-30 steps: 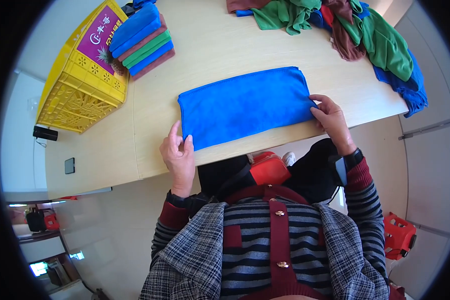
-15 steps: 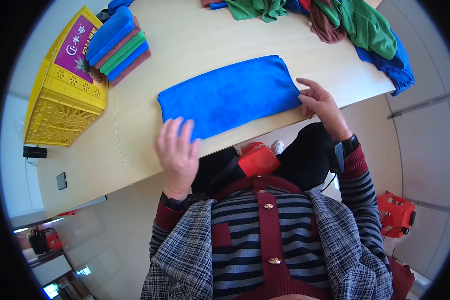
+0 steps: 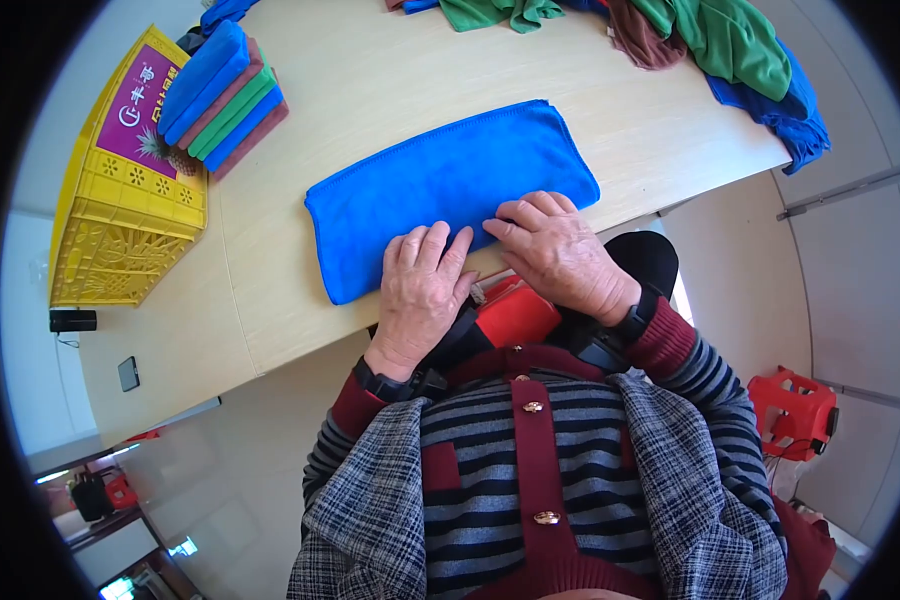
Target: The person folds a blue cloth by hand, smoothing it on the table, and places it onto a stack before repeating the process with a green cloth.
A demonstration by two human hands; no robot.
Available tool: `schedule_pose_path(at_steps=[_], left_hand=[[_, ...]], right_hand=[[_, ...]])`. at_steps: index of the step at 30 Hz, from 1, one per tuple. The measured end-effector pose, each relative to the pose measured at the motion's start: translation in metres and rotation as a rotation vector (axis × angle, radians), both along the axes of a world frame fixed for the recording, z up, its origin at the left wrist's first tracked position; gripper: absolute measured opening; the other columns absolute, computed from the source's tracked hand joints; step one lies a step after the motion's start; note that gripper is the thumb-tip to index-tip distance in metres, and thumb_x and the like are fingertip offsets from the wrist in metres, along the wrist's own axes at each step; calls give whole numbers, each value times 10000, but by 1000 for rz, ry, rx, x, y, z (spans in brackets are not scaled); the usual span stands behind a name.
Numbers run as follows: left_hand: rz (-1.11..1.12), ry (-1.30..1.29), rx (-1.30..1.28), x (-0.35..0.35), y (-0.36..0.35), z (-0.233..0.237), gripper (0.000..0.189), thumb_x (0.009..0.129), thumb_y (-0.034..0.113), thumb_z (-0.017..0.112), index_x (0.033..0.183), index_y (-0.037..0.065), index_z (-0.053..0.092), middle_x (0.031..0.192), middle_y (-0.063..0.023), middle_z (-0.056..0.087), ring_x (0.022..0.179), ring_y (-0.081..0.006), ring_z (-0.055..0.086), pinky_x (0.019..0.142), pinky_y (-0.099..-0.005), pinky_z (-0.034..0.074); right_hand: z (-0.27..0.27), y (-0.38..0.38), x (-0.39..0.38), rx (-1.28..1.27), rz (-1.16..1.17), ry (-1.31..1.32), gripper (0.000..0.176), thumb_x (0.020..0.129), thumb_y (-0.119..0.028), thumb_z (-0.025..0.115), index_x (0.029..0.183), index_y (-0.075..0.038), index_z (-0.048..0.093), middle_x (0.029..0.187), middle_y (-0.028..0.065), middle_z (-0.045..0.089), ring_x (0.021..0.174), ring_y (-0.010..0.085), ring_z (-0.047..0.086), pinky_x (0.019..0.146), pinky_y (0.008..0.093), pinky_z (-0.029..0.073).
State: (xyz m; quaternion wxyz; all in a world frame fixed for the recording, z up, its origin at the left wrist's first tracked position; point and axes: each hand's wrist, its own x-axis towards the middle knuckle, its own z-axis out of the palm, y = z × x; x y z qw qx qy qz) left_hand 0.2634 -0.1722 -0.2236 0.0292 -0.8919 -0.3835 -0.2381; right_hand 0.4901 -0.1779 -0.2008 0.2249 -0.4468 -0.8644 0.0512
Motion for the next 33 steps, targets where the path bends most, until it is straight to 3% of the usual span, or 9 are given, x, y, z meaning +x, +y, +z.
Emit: schedule_pose_path(at_steps=[8,12,15,16,19,20,23,28,33], left_hand=[[16,3,6,1,5,5,460,799,182,797,1243,135,684,1172,-93,571,1094,-279,550,931,-436,446],[9,-30,-15,2,9,2,445,790,151,803,1220,134,692,1137,-88,575,1062,-276,558,922,-435,449],[4,-52,-1,4,9,3,464,767,97,805,1216,112,689,1119,-92,589,1047,-289,570,913,-427,453],[5,-57,4,5,8,3,474,756,70,806,1214,102,687,1111,-93,596,1040,-295,576,909,-423,455],[-21,-81,-14,9,8,5,503,752,69,812,1235,96,676,1137,-98,601,1058,-299,579,922,-429,458],[-28,-94,-19,11,8,7,517,749,68,814,1245,94,670,1150,-100,604,1067,-301,580,928,-432,459],[-70,-94,-58,19,10,9,568,747,65,816,1289,83,648,1232,-111,611,1144,-317,579,972,-440,457],[-168,-113,-114,35,15,10,669,752,68,818,1382,65,592,1410,-132,583,1324,-342,533,1086,-456,431],[-208,-108,-202,44,18,8,718,760,75,816,1428,56,555,1494,-142,540,1410,-345,478,1148,-467,397]], right_hand=[[3,0,24,-17,-60,25,406,844,-143,758,1228,-56,660,1147,111,645,1094,308,604,991,427,478],[4,2,50,240,-342,80,391,873,-141,751,1243,-55,658,1125,76,641,981,242,628,871,371,525],[-3,-4,64,-279,-654,600,446,941,-204,736,1348,-69,614,1070,58,633,858,139,614,747,272,524],[-5,-6,70,-279,-664,602,446,941,-204,736,1348,-69,614,1070,58,633,858,139,614,747,272,524],[2,-4,88,-741,-423,1080,554,1018,-335,673,1493,-96,515,1020,53,643,740,63,554,663,202,486],[3,-1,94,-736,-426,1081,554,1018,-335,673,1493,-96,515,1020,53,643,740,63,554,663,202,486],[6,13,113,-1052,-167,1060,642,1055,-439,589,1580,-117,406,1000,89,683,715,81,622,623,184,504],[8,34,115,-1204,23,1102,649,1063,-496,539,1576,-119,417,1004,103,711,712,122,701,582,195,541],[3,54,112,-1352,118,1093,635,1044,-512,560,1532,-115,481,975,112,724,757,156,751,626,219,598]])
